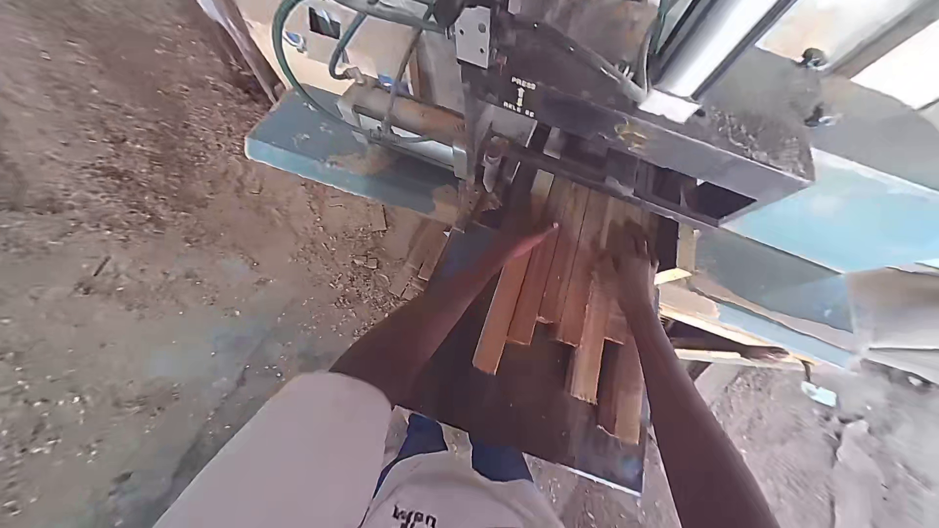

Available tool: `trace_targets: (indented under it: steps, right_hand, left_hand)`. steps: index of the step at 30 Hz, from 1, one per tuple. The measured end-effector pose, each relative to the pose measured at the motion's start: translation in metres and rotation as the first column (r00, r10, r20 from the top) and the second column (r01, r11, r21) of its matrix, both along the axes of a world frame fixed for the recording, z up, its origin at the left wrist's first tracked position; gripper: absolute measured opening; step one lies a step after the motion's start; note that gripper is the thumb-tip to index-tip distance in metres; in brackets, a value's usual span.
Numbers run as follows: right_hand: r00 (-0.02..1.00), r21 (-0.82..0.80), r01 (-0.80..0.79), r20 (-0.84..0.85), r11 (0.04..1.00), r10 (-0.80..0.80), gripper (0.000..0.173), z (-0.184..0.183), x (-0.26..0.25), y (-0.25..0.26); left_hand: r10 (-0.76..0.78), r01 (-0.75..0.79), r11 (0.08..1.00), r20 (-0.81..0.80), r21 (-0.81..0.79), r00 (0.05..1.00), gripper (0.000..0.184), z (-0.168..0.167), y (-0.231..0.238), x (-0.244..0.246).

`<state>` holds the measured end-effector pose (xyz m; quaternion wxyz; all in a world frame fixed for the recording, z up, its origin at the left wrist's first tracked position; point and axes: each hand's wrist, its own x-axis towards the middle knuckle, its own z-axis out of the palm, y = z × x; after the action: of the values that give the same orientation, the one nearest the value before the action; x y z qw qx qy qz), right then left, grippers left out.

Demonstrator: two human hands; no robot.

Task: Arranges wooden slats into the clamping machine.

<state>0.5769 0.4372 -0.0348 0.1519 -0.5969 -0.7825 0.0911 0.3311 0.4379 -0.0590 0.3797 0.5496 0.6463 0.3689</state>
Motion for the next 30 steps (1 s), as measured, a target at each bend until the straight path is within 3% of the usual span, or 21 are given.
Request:
trace_targets:
  steps: [2, 4, 5, 7, 8, 10, 13, 15, 16, 17, 19, 23, 25, 26, 28, 30]
  right_hand:
    - [0.998, 0.001, 0.009, -0.057, 1.0, -0.009, 0.058, 0.011, -0.005, 0.014]
    - [0.983, 0.025, 0.016, -0.182, 1.0, -0.012, 0.053, 0.007, -0.003, -0.009]
    - [0.963, 0.037, 0.051, -0.267, 0.998, -0.04, 0.051, 0.009, 0.0, -0.019]
    - [0.924, 0.062, 0.009, -0.383, 0.998, 0.016, 0.051, 0.034, 0.007, -0.033]
    - [0.937, 0.02, -0.059, -0.343, 0.998, 0.063, 0.052, 0.044, 0.017, -0.057]
    - [0.988, -0.153, -0.15, -0.052, 0.977, 0.144, 0.059, 0.072, 0.039, -0.11]
    - [0.922, -0.414, -0.061, 0.325, 0.908, 0.211, 0.087, 0.089, 0.06, -0.189]
    - [0.907, -0.388, -0.06, 0.364, 0.92, 0.213, 0.084, 0.075, 0.061, -0.212]
    - [0.919, -0.339, -0.077, 0.339, 0.938, 0.199, 0.079, 0.067, 0.062, -0.216]
    - [0.927, -0.306, -0.086, 0.324, 0.948, 0.189, 0.077, 0.064, 0.065, -0.215]
    - [0.931, -0.282, -0.082, 0.321, 0.956, 0.174, 0.075, 0.062, 0.065, -0.214]
    - [0.92, -0.377, -0.044, 0.346, 0.925, 0.184, 0.068, 0.083, 0.051, -0.199]
    - [0.932, -0.301, -0.049, 0.33, 0.952, 0.152, 0.071, 0.087, 0.039, -0.174]
    - [0.935, -0.25, -0.054, 0.326, 0.967, 0.136, 0.068, 0.08, 0.034, -0.162]
    - [0.927, -0.157, -0.061, 0.358, 0.986, 0.115, 0.043, 0.056, 0.023, -0.14]
    - [0.92, -0.002, -0.089, 0.383, 0.996, 0.083, 0.021, 0.03, 0.018, -0.129]
  left_hand:
    - [-0.033, 0.031, 0.997, 0.032, 0.065, 0.999, 0.091, 0.016, 0.017, -0.006]
    - [-0.088, 0.088, 0.995, -0.001, 0.056, 0.996, 0.056, 0.012, -0.002, -0.008]
    - [-0.133, 0.135, 0.99, -0.042, 0.049, 0.99, 0.051, 0.016, -0.012, -0.007]
    - [-0.165, 0.183, 0.98, -0.187, 0.08, 0.968, 0.061, 0.048, -0.037, -0.01]
    - [-0.228, 0.247, 0.968, -0.267, 0.039, 0.937, 0.071, 0.058, -0.066, -0.011]
    - [-0.411, 0.423, 0.902, -0.466, -0.083, 0.784, 0.088, 0.075, -0.122, -0.017]
    - [-0.626, 0.555, 0.76, -0.613, -0.338, 0.482, 0.107, 0.083, -0.189, -0.016]
    - [-0.638, 0.593, 0.725, -0.664, -0.349, 0.39, 0.097, 0.071, -0.203, -0.017]
    - [-0.575, 0.618, 0.739, -0.73, -0.269, 0.37, 0.083, 0.06, -0.206, -0.02]
    - [-0.468, 0.644, 0.754, -0.793, -0.129, 0.391, 0.074, 0.047, -0.207, -0.022]
    - [-0.414, 0.664, 0.746, -0.815, -0.048, 0.406, 0.072, 0.042, -0.203, -0.027]
    - [-0.437, 0.616, 0.782, -0.787, -0.093, 0.436, 0.094, 0.053, -0.204, -0.021]
    - [-0.483, 0.552, 0.811, -0.752, -0.192, 0.448, 0.111, 0.07, -0.194, -0.009]
    - [-0.481, 0.532, 0.825, -0.733, -0.192, 0.481, 0.11, 0.073, -0.189, -0.001]
    - [-0.426, 0.513, 0.848, -0.745, -0.132, 0.513, 0.086, 0.072, -0.175, 0.016]
    - [-0.407, 0.48, 0.863, -0.779, -0.158, 0.476, 0.057, 0.071, -0.165, 0.031]
